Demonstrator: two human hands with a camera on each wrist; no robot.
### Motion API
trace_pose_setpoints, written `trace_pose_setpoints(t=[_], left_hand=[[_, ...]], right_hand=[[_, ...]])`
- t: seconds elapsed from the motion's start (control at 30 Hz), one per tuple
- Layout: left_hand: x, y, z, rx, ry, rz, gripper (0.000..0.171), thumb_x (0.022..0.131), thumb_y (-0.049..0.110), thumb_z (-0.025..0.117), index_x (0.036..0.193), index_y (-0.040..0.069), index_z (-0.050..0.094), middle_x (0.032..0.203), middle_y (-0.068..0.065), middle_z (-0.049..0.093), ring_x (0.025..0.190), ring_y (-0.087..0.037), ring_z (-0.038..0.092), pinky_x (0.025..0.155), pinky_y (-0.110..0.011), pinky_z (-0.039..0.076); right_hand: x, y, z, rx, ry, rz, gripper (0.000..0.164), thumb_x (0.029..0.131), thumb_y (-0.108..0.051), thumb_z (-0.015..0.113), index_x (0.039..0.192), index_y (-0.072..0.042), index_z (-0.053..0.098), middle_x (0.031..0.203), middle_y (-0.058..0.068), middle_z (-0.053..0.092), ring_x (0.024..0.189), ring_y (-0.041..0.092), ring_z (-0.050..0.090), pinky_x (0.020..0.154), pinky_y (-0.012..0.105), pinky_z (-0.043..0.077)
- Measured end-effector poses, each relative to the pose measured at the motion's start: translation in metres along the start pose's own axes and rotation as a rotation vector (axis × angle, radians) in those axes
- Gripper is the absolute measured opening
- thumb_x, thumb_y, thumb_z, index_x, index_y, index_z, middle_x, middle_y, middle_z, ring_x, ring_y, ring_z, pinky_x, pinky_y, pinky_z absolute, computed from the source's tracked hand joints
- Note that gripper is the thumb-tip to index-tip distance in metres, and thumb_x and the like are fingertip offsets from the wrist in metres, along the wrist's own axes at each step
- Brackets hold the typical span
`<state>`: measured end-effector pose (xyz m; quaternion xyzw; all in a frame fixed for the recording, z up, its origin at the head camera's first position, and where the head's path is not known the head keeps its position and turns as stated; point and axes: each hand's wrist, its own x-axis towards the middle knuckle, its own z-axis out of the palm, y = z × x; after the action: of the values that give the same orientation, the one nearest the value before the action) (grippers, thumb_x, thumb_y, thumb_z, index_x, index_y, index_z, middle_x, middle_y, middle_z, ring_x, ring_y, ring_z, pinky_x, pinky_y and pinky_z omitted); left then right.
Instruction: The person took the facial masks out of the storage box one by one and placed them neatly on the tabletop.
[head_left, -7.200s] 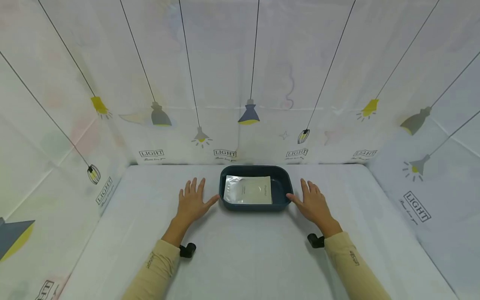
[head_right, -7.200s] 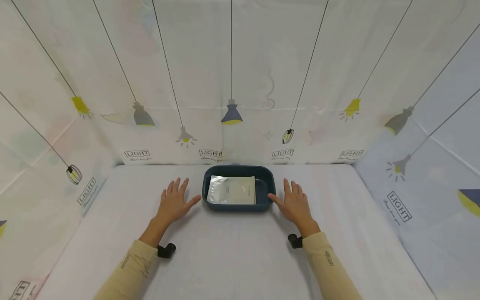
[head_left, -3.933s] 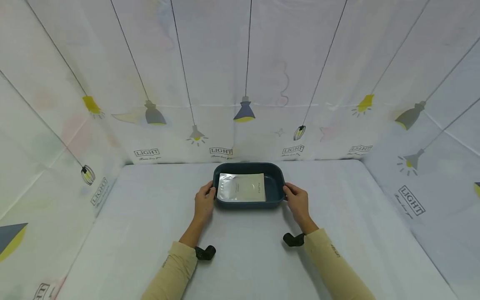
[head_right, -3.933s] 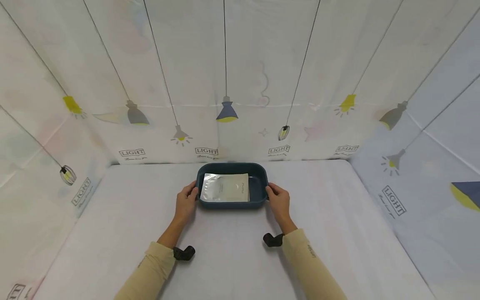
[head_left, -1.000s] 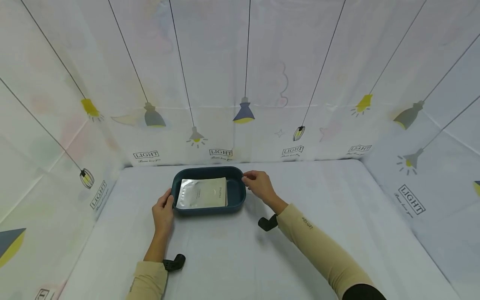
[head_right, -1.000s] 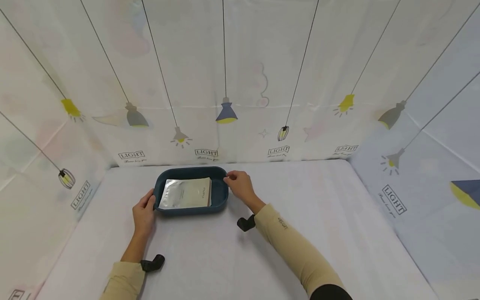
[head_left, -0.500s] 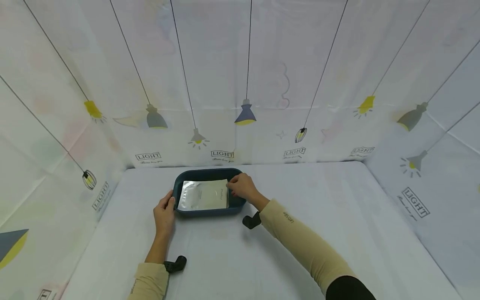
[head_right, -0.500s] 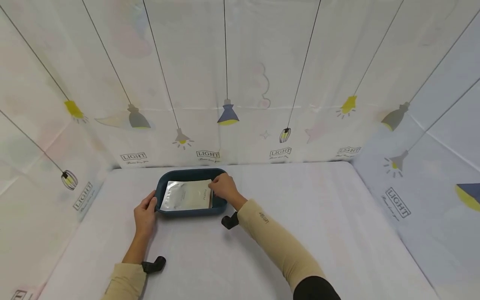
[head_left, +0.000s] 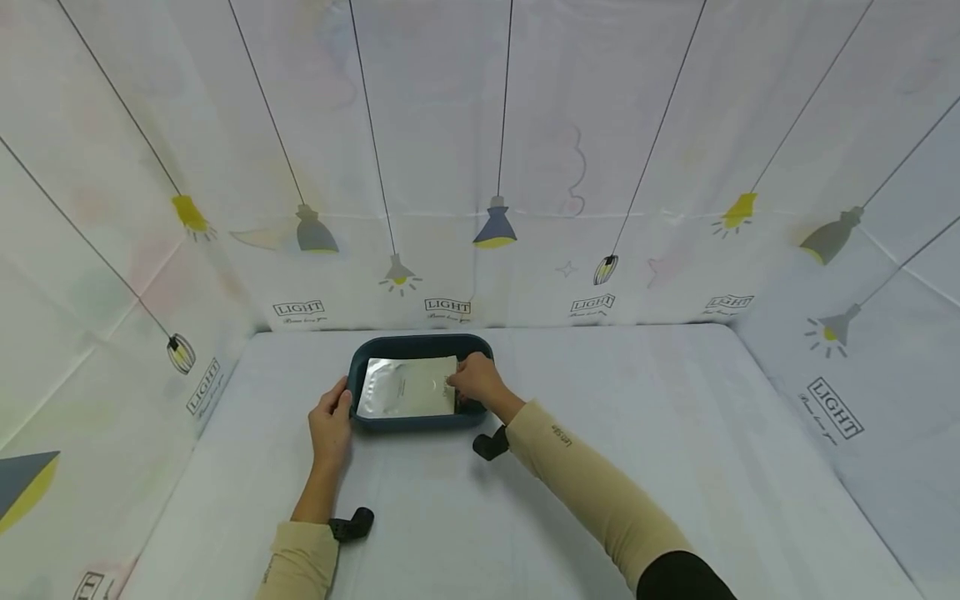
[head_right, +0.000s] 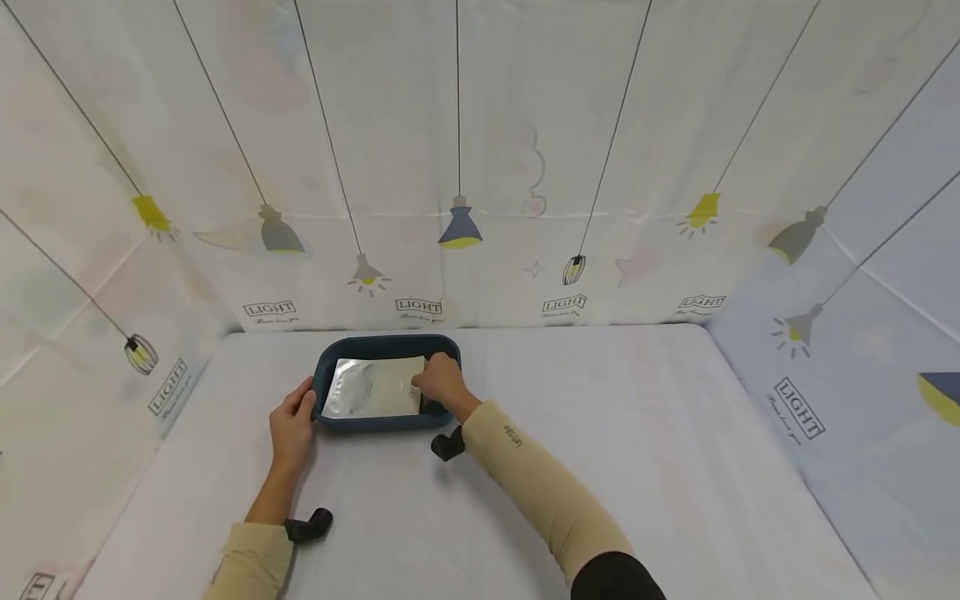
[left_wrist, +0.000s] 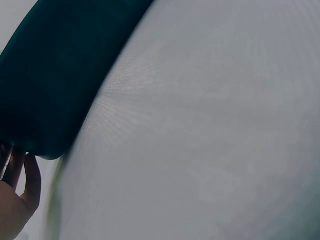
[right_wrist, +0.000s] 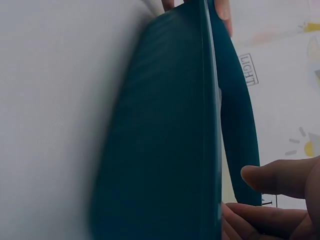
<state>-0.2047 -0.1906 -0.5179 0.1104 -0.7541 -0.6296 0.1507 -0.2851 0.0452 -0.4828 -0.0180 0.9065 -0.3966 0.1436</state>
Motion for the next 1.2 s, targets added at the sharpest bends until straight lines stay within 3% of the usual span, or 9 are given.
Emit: trace_pose_setpoints(t=[0.1, 0.33, 0.5, 0.6, 0.77, 1.0, 1.2], left_hand=[[0.001, -0.002, 0.000, 0.001, -0.006, 0.007, 0.038, 0.102, 0.008, 0.046, 0.136, -0.008, 0.050, 0.137, -0.028, 0.054, 0.128, -0.033, 0.050, 0.080, 0.002, 0.038], [0.013, -0.032, 0.001, 0.002, 0.021, 0.011, 0.039, 0.103, 0.016, 0.047, 0.138, 0.000, 0.052, 0.137, -0.022, 0.056, 0.127, -0.027, 0.050, 0.083, 0.002, 0.035], [0.016, -0.038, 0.004, 0.016, 0.045, 0.045, 0.039, 0.103, 0.018, 0.048, 0.137, 0.000, 0.054, 0.134, -0.021, 0.058, 0.124, -0.025, 0.052, 0.088, -0.002, 0.036], [0.016, -0.038, 0.005, 0.028, 0.053, 0.046, 0.039, 0.103, 0.018, 0.047, 0.136, 0.001, 0.055, 0.133, -0.021, 0.059, 0.123, -0.025, 0.052, 0.090, -0.007, 0.036], [0.014, -0.037, 0.006, 0.031, 0.049, 0.036, 0.039, 0.103, 0.018, 0.047, 0.137, 0.001, 0.054, 0.135, -0.020, 0.057, 0.126, -0.026, 0.051, 0.094, -0.012, 0.037], [0.013, -0.034, 0.008, 0.011, 0.041, 0.026, 0.039, 0.103, 0.018, 0.047, 0.138, 0.001, 0.053, 0.136, -0.020, 0.056, 0.129, -0.026, 0.050, 0.091, -0.008, 0.037], [0.013, -0.034, 0.006, 0.028, 0.043, 0.031, 0.040, 0.103, 0.019, 0.046, 0.138, 0.001, 0.053, 0.138, -0.020, 0.055, 0.131, -0.028, 0.049, 0.091, -0.005, 0.037]], right_hand=[[0.000, -0.002, 0.001, 0.057, 0.027, 0.010, 0.015, 0.086, -0.010, 0.070, 0.080, 0.003, 0.074, 0.075, 0.014, 0.073, 0.064, 0.023, 0.071, 0.049, 0.022, 0.045], [-0.004, -0.007, 0.006, 0.317, 0.069, 0.067, 0.011, 0.081, 0.001, 0.067, 0.089, 0.008, 0.072, 0.067, 0.006, 0.063, 0.052, 0.012, 0.058, 0.053, 0.026, 0.053], [-0.006, -0.008, 0.014, 0.217, 0.069, 0.062, 0.009, 0.084, -0.002, 0.067, 0.087, 0.005, 0.071, 0.067, 0.007, 0.063, 0.053, 0.013, 0.057, 0.047, 0.022, 0.046], [-0.006, -0.008, 0.019, 0.161, 0.101, 0.028, 0.010, 0.084, -0.002, 0.067, 0.090, 0.004, 0.071, 0.076, 0.011, 0.069, 0.060, 0.014, 0.063, 0.049, 0.023, 0.049], [-0.007, -0.008, 0.023, 0.222, 0.169, 0.012, 0.011, 0.082, 0.000, 0.066, 0.089, 0.006, 0.072, 0.084, 0.016, 0.073, 0.064, 0.020, 0.069, 0.050, 0.026, 0.054], [-0.008, -0.009, 0.022, 0.258, 0.229, 0.031, 0.007, 0.081, -0.001, 0.068, 0.083, 0.003, 0.073, 0.085, 0.014, 0.073, 0.066, 0.015, 0.064, 0.050, 0.023, 0.050], [-0.007, -0.008, 0.016, 0.316, 0.205, 0.027, 0.012, 0.082, -0.002, 0.068, 0.090, 0.004, 0.073, 0.091, 0.014, 0.073, 0.071, 0.014, 0.063, 0.055, 0.023, 0.052]])
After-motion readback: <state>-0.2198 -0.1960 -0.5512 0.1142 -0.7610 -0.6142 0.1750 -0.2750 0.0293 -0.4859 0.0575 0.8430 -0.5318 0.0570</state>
